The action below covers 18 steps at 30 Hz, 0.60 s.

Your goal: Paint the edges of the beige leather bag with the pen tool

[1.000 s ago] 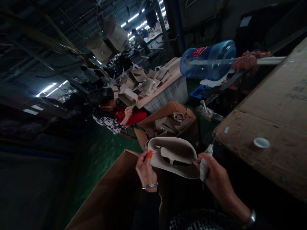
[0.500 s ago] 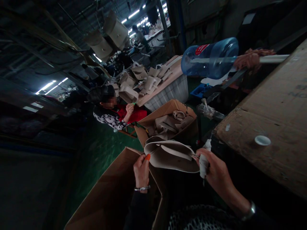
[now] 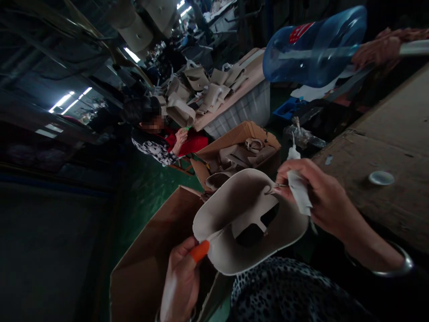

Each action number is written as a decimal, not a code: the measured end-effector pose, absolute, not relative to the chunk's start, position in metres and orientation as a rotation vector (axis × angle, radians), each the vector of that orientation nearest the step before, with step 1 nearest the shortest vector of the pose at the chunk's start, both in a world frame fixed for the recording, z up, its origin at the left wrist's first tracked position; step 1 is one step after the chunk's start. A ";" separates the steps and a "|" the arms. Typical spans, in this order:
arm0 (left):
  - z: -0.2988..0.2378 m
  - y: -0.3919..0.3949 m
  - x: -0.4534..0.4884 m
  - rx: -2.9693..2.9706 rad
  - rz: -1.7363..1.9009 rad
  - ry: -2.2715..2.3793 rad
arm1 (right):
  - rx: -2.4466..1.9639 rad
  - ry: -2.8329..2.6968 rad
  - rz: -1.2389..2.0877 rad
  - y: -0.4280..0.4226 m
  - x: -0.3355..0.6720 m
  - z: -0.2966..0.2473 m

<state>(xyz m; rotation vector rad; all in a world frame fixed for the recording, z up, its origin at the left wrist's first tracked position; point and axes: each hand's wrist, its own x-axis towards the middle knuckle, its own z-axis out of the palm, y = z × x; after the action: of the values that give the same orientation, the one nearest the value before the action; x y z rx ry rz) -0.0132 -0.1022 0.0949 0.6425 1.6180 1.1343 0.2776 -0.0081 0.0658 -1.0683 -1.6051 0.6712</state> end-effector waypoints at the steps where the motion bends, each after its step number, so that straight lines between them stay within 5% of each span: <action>1: 0.092 -0.111 -0.010 0.614 1.098 1.608 | -1.057 -1.639 0.708 -0.007 0.276 0.065; 18: 0.036 -0.139 0.003 0.540 0.624 1.520 | -1.145 -1.676 0.790 -0.018 0.251 0.005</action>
<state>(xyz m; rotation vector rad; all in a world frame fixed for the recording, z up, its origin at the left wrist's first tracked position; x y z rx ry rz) 0.0029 -0.1391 0.0362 0.5403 1.5196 0.6245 0.2514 -0.0175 0.0049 -1.1452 -1.6763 0.7902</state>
